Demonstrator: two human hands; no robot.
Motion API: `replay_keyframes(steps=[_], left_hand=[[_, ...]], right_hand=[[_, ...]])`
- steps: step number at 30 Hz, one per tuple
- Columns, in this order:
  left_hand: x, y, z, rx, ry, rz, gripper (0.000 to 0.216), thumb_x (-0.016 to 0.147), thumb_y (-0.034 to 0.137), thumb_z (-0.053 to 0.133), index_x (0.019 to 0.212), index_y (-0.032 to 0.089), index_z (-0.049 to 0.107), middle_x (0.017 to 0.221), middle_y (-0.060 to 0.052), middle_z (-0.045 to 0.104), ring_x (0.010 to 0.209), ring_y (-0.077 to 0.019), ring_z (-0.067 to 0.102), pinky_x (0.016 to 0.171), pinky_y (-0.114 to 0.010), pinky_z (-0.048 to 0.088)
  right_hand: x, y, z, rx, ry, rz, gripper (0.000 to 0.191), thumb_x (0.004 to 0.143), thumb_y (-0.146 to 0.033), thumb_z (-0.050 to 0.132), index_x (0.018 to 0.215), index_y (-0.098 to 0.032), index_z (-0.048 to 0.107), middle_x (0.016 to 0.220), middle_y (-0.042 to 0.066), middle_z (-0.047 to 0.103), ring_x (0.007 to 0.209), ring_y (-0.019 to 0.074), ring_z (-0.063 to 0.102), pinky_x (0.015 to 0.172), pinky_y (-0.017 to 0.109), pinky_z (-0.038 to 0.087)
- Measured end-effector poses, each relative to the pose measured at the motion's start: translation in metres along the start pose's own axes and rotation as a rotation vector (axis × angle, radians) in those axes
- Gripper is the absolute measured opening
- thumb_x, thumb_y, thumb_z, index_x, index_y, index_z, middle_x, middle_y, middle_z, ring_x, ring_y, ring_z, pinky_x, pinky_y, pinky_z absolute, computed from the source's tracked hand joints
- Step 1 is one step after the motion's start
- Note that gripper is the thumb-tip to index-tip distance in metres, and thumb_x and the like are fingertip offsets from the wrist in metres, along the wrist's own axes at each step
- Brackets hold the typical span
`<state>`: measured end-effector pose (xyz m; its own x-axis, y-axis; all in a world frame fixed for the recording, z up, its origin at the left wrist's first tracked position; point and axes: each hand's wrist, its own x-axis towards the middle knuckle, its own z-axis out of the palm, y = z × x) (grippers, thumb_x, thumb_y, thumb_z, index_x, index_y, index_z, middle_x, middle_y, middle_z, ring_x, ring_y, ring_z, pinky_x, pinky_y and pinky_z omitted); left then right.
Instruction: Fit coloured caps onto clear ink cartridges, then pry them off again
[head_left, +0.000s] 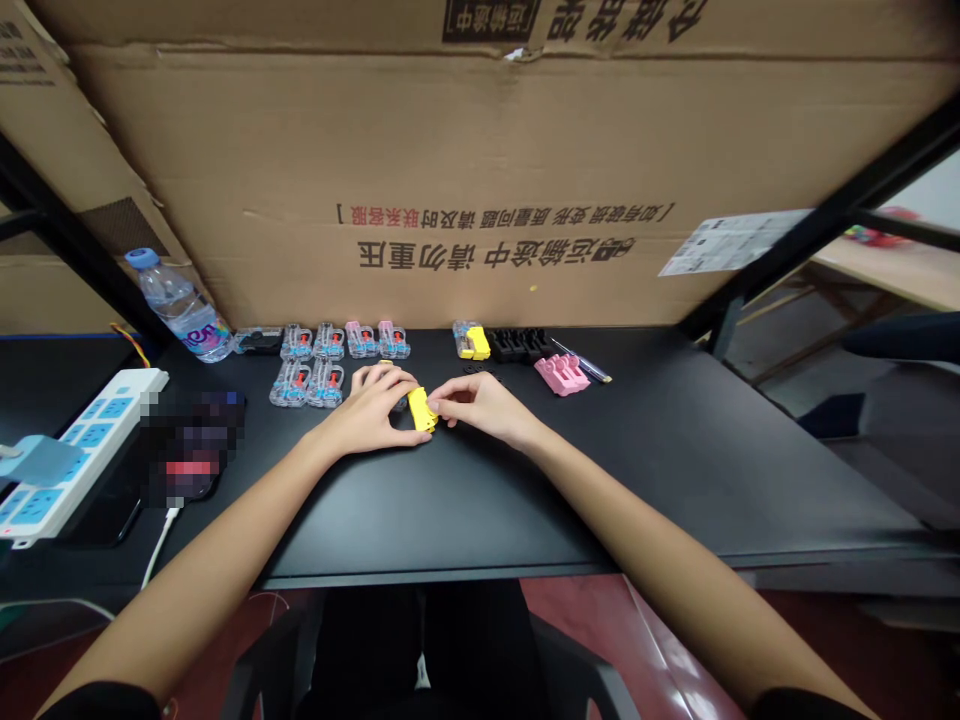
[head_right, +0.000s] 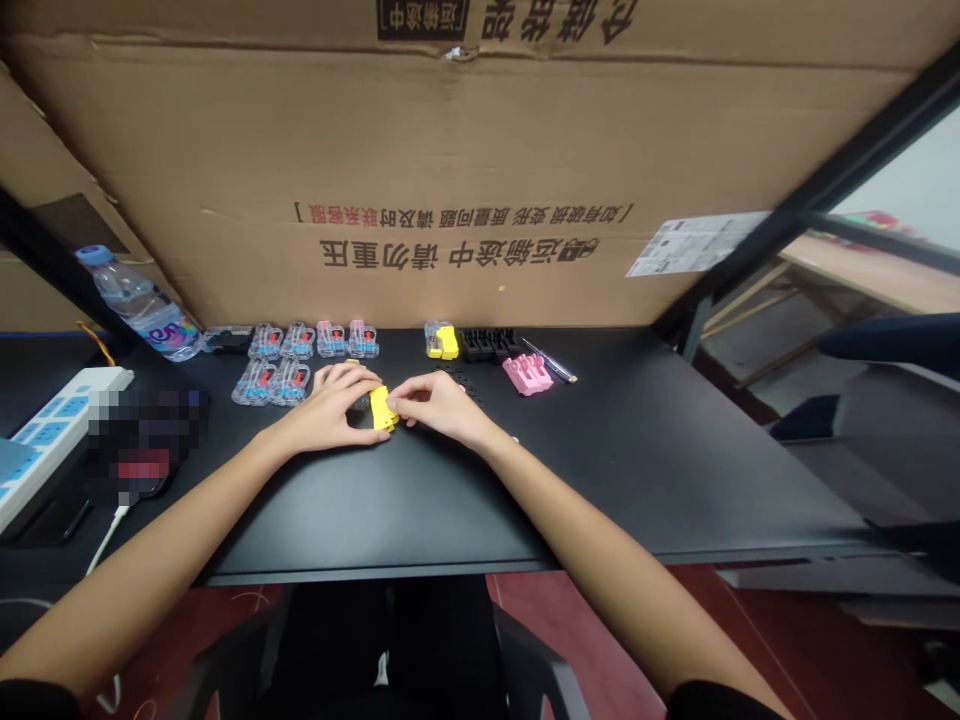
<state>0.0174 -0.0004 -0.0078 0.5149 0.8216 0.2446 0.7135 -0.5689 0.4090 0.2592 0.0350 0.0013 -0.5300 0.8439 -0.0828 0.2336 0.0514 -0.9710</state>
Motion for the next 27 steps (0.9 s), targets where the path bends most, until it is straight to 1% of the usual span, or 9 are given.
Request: replay_keyframes(steps=[8,14,20,24,27], left_hand=[[0.000,-0.001,0.000,-0.008,0.009,-0.004,0.062,0.086,0.063,0.081,0.135,0.028,0.068,0.144,-0.010,0.065,0.144,-0.0382,0.046,0.123,-0.059,0.027],[0.000,-0.002,0.000,-0.011,0.018,-0.006,0.063,0.085,0.063,0.082,0.136,0.029,0.068,0.143,-0.010,0.065,0.143,-0.0385,0.046,0.123,-0.059,0.028],[0.000,-0.002,0.001,0.000,0.020,-0.001,0.063,0.085,0.063,0.082,0.135,0.028,0.068,0.142,-0.010,0.065,0.143,-0.0380,0.046,0.123,-0.058,0.027],[0.000,-0.001,0.002,-0.002,0.015,0.005,0.064,0.085,0.064,0.081,0.136,0.029,0.068,0.142,-0.010,0.065,0.143,-0.0379,0.046,0.123,-0.059,0.027],[0.000,-0.001,0.002,-0.010,0.013,0.006,0.063,0.084,0.062,0.082,0.137,0.030,0.068,0.142,-0.009,0.065,0.143,-0.0385,0.046,0.124,-0.060,0.026]], right_hand=[[0.000,0.001,0.002,0.005,-0.054,-0.004,0.041,0.074,-0.053,0.092,0.092,-0.017,0.082,0.077,0.002,0.075,0.062,0.0133,0.063,0.065,0.030,0.056],[0.002,0.007,0.001,0.014,-0.073,-0.011,0.045,0.077,-0.057,0.090,0.095,-0.018,0.078,0.078,0.002,0.073,0.065,0.0140,0.063,0.064,0.030,0.057],[-0.002,-0.003,-0.001,-0.014,-0.087,-0.003,0.045,0.078,-0.058,0.088,0.090,-0.017,0.076,0.084,0.003,0.072,0.069,0.0137,0.061,0.065,0.029,0.053],[-0.002,-0.004,0.003,-0.031,-0.056,0.009,0.045,0.081,-0.059,0.087,0.094,-0.017,0.076,0.084,0.002,0.072,0.062,0.0119,0.060,0.064,0.029,0.053],[0.000,0.001,0.005,-0.027,-0.025,0.022,0.046,0.080,-0.059,0.088,0.094,-0.017,0.076,0.079,0.002,0.071,0.061,0.0129,0.061,0.062,0.029,0.054]])
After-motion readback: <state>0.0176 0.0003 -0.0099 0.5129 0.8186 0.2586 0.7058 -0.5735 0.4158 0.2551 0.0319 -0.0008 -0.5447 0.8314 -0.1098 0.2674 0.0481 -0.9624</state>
